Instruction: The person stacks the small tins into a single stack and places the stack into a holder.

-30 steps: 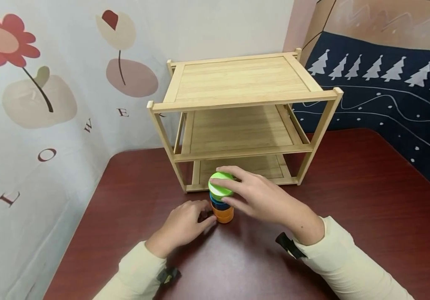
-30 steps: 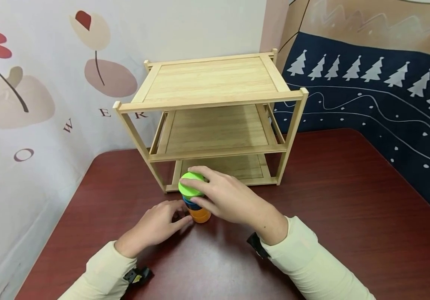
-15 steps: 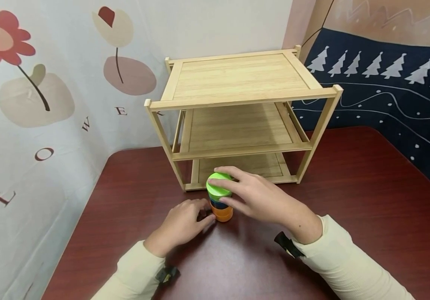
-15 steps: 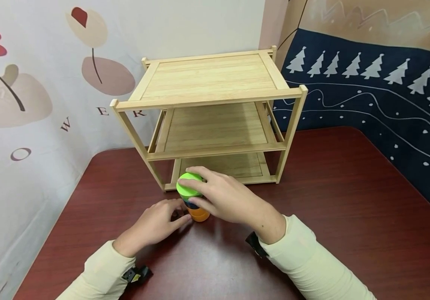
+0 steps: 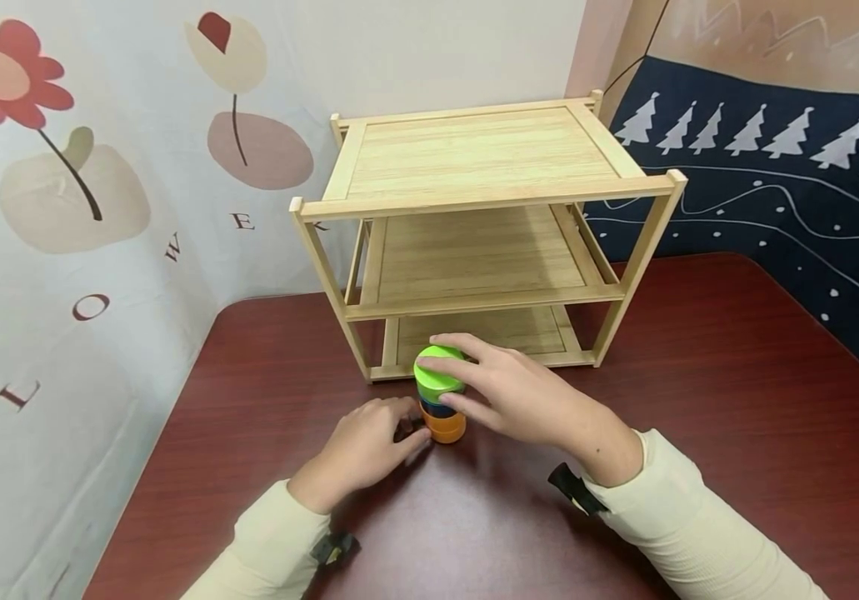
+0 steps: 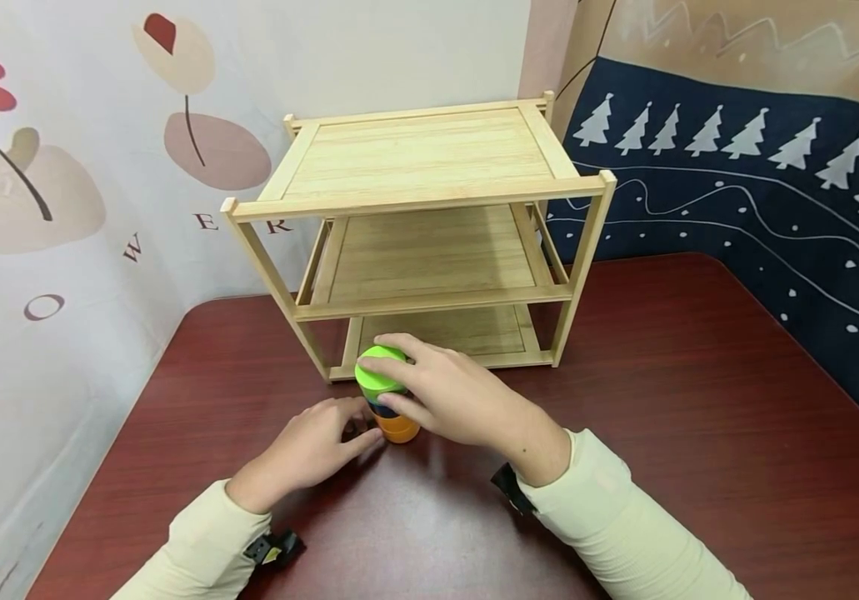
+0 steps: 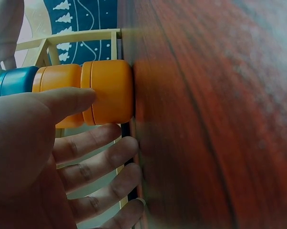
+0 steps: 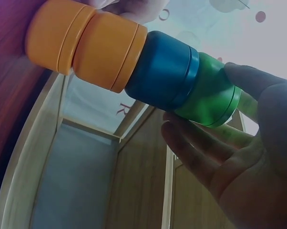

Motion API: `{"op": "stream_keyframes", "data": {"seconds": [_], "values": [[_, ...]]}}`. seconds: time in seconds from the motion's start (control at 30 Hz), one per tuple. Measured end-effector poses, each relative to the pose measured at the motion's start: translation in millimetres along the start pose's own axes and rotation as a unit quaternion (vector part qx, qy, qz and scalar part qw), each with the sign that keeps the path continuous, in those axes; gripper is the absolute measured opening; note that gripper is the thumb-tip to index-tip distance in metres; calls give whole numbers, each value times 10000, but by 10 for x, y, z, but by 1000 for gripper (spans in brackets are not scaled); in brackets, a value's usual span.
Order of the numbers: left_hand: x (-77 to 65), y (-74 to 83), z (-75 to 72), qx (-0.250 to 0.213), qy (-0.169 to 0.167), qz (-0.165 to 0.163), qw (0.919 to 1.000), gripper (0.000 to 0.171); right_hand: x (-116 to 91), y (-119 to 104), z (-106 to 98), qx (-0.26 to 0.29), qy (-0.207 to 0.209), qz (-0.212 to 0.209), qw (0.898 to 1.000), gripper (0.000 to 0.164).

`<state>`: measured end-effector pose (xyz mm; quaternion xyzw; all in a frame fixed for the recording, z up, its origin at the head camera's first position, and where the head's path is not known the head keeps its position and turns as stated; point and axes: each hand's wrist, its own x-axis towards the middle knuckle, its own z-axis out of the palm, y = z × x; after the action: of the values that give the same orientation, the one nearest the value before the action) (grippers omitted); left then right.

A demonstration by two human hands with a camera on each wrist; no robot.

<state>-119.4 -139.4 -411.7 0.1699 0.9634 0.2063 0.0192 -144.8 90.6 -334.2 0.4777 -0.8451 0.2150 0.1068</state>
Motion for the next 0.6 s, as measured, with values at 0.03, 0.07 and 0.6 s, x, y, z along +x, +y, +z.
{"op": "stream_keyframes", "data": {"seconds": [0.03, 0.07, 0.6], "values": [[-2, 2, -2, 2, -7, -7, 10000, 16, 0, -1, -1, -1, -3, 6, 10000, 41], [-2, 2, -2, 13, -6, -13, 10000, 17, 1, -2, -2, 1, 0, 12, 10000, 41], [8, -12, 15, -16, 70, 5, 10000, 16, -32, 24, -105, 157, -147, 462, 9987, 50]]}}
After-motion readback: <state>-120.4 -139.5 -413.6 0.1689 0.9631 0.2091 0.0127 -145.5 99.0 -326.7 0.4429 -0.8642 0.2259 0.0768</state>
